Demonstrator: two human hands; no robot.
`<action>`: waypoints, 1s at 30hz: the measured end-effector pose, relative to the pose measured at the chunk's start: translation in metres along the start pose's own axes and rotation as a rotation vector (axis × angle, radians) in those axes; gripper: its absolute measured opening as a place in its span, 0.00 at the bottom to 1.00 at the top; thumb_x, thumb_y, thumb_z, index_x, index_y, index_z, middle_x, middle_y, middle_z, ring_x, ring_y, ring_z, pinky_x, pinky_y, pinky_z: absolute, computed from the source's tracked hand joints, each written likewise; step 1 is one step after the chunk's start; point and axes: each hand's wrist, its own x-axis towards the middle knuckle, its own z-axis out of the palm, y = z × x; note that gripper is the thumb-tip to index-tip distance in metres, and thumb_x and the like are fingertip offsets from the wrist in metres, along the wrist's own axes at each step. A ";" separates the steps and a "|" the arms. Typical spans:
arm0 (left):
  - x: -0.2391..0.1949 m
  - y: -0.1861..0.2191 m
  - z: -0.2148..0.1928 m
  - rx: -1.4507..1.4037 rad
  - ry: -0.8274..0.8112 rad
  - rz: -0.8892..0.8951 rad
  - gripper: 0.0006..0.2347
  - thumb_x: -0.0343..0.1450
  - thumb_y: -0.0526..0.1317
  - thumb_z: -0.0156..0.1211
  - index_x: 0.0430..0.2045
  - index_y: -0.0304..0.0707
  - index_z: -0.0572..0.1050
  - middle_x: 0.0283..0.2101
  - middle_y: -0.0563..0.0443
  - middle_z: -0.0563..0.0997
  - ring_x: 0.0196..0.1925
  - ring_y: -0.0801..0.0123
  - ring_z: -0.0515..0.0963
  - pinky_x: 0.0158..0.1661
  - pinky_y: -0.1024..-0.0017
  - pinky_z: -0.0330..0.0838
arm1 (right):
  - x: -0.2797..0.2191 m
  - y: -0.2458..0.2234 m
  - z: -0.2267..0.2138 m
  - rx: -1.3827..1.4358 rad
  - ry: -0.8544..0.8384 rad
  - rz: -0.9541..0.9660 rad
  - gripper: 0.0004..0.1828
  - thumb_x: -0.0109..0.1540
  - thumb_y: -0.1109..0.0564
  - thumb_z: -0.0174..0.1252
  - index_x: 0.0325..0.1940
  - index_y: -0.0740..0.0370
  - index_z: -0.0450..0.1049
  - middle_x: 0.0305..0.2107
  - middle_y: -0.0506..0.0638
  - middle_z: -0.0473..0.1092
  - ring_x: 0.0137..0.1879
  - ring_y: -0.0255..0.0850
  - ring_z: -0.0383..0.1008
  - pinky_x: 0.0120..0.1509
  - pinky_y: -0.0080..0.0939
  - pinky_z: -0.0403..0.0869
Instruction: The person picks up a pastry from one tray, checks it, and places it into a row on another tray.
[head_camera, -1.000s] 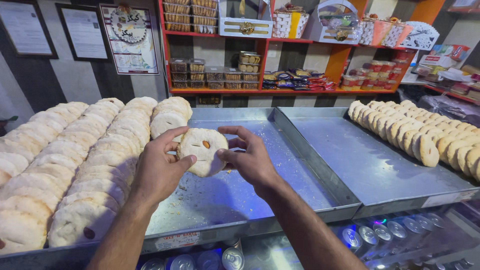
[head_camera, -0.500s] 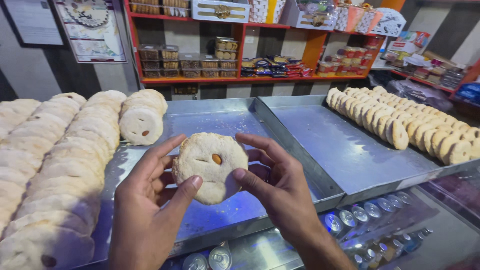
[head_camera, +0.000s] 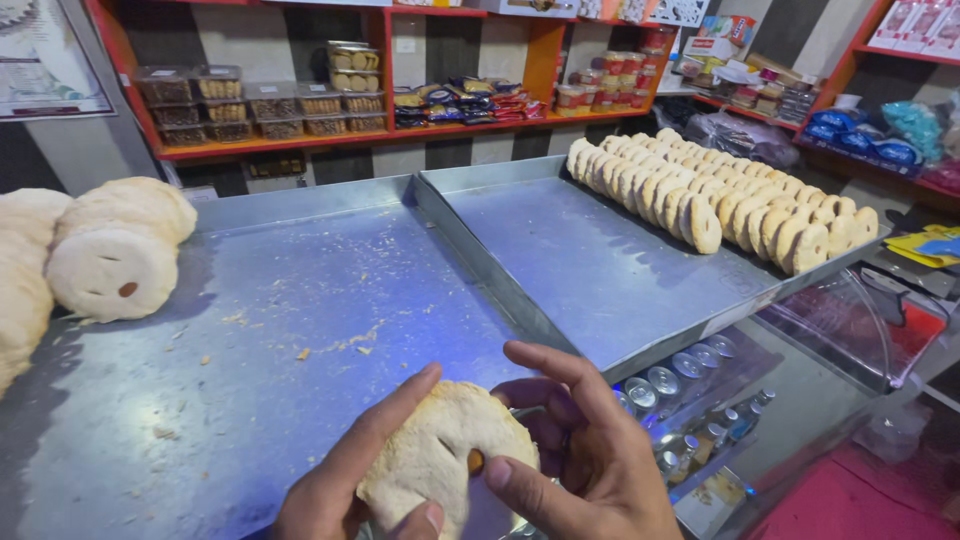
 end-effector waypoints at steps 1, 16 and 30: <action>0.002 0.001 0.009 0.076 -0.019 -0.114 0.35 0.54 0.41 0.69 0.60 0.75 0.87 0.25 0.56 0.91 0.17 0.73 0.70 0.22 0.78 0.68 | -0.002 0.002 -0.011 -0.004 0.032 0.027 0.39 0.52 0.63 0.73 0.68 0.65 0.70 0.43 0.58 0.77 0.46 0.40 0.79 0.49 0.35 0.78; 0.060 0.005 0.236 -0.094 0.091 -0.002 0.29 0.57 0.31 0.71 0.56 0.54 0.85 0.39 0.53 0.99 0.35 0.77 0.91 0.41 0.80 0.84 | 0.045 -0.029 -0.233 -0.159 0.072 0.043 0.31 0.52 0.65 0.71 0.61 0.68 0.77 0.51 0.55 0.80 0.54 0.38 0.80 0.58 0.36 0.80; 0.122 0.014 0.417 0.136 -0.009 0.026 0.29 0.57 0.38 0.69 0.57 0.64 0.79 0.45 0.57 0.96 0.40 0.80 0.95 0.44 0.79 0.87 | 0.089 -0.061 -0.407 -0.205 0.175 0.113 0.30 0.53 0.63 0.70 0.60 0.64 0.79 0.43 0.54 0.80 0.45 0.37 0.80 0.51 0.35 0.81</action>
